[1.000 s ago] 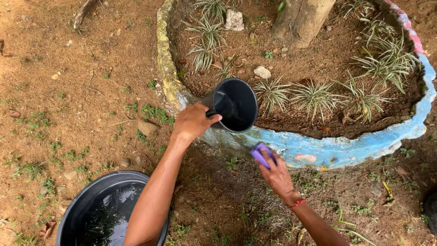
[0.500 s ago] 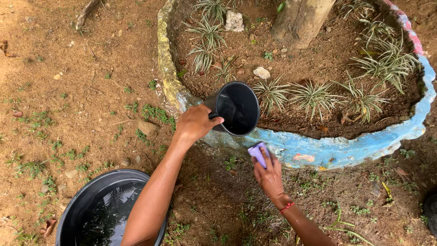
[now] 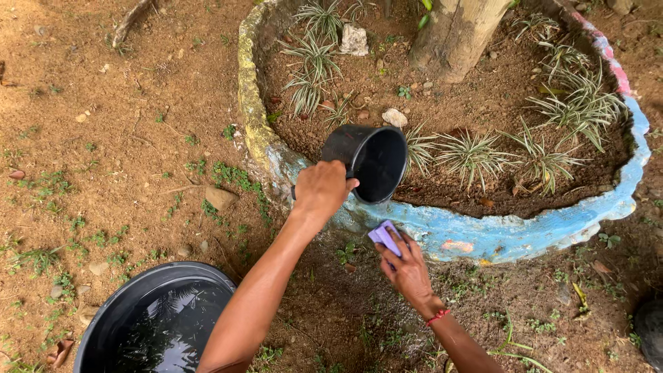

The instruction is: The person uses a purple sponge to scrub the exterior of a circular, blue-painted concrete planter. They repeatedly dip the sponge into a black cup filled with water to keep it wet while cleaning the surface.

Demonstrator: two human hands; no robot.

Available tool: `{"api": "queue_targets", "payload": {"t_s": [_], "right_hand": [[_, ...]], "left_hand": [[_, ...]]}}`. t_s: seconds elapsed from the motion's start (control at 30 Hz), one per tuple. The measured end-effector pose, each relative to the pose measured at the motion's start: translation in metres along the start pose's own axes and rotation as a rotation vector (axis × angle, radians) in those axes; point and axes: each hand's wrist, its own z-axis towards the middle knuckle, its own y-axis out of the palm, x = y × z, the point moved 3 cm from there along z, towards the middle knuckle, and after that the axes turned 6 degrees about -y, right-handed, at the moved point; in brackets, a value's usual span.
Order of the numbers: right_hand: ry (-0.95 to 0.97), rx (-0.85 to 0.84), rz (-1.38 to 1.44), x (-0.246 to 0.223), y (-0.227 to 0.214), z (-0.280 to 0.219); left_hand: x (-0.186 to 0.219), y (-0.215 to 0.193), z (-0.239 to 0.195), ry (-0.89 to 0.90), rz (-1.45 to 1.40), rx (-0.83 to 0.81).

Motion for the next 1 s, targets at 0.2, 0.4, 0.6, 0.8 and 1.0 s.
{"api": "queue_targets", "payload": {"t_s": [0.2, 0.4, 0.6, 0.8, 1.0], "right_hand": [[0.003, -0.022, -0.042, 0.014, -0.011, -0.003], [-0.176, -0.123, -0.079, 0.001, 0.017, 0.025], [-0.057, -0.17, -0.213, 0.034, -0.001, -0.038], [-0.21, -0.282, -0.318, 0.006, 0.07, 0.006], [-0.407, -0.298, -0.105, -0.038, 0.105, 0.07]], "left_hand": [[0.003, 0.008, 0.021, 0.028, -0.229, 0.023], [-0.008, 0.026, 0.034, -0.069, -0.702, -0.262], [-0.035, 0.011, 0.02, -0.126, -0.734, -0.259], [-0.064, -0.011, 0.014, -0.247, -0.571, -0.207], [-0.086, -0.024, 0.003, -0.289, -0.563, -0.191]]}}
